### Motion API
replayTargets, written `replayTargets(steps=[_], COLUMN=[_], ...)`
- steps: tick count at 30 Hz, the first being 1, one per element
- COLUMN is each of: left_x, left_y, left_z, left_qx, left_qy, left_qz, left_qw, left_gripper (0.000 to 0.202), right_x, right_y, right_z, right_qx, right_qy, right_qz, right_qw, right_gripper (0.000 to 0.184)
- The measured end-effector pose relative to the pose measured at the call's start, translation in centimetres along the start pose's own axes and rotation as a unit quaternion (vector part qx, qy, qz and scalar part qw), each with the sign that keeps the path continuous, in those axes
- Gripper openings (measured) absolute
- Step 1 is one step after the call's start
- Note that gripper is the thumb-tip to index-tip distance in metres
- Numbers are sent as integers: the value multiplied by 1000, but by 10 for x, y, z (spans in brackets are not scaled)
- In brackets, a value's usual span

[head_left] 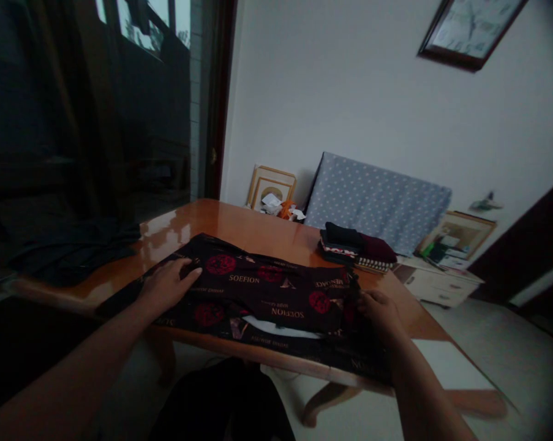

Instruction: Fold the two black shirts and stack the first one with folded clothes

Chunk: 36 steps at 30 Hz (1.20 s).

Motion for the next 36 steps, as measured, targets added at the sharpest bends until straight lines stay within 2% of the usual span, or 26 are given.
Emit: replayTargets(steps=[3, 7, 10, 13, 16, 20, 22, 25, 27, 28, 30, 33, 34, 36], left_x=[-8, -31, -71, -128, -196, -281, -315, -354, -375, -383, -393, -398, -398, -395], left_y=[-1, -2, -5, -8, -10, -18, -21, -25, -25, -23, -16, 2, 9, 25], left_z=[2, -5, -12, -5, 25, 86, 116, 156, 174, 180, 188, 200, 203, 202], left_qx=[-14, -55, -90, -79, -7, 120, 166, 211, 215, 206, 179, 188, 203, 219], left_qy=[46, 78, 84, 51, -18, -94, -112, -100, -91, -90, -98, -147, -178, -267], left_qz=[-2, 27, 83, 162, 255, 336, 342, 336, 340, 341, 338, 315, 301, 267], left_qw=[999, 995, 989, 982, 967, 930, 918, 913, 911, 913, 919, 919, 915, 900], left_gripper=[70, 64, 56, 46, 39, 41, 57, 96, 116, 119, 110, 56, 40, 25], right_x=[-19, -32, -36, -33, -22, -5, 3, 17, 26, 31, 41, 46, 43, 26], right_y=[0, 9, 16, 17, 14, 11, 10, 9, 8, 7, 6, 6, 7, 14], right_z=[-17, -19, -9, 9, 26, 32, 33, 35, 38, 41, 46, 49, 47, 34], right_qx=[-10, -6, 23, 78, 112, 91, 81, 78, 86, 96, 126, 163, 162, 112], right_qy=[-42, -50, -60, -75, -61, 21, 83, 165, 215, 246, 302, 327, 331, 367], right_qz=[30, 56, 85, 99, 72, 32, 18, -6, -26, -38, -64, -78, -70, -28], right_qw=[999, 997, 994, 989, 989, 995, 993, 983, 972, 964, 943, 927, 927, 923], right_gripper=[40, 33, 31, 33, 25, 16, 15, 21, 23, 23, 23, 22, 21, 18])
Point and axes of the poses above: each hand's wrist, its own y-axis towards the middle knuckle, its own z-axis out of the palm, x = y × z, the point moved 10 cm from there along y, towards the middle knuckle, and after that the axes turned 14 degrees about x, right-handed, at the moved point
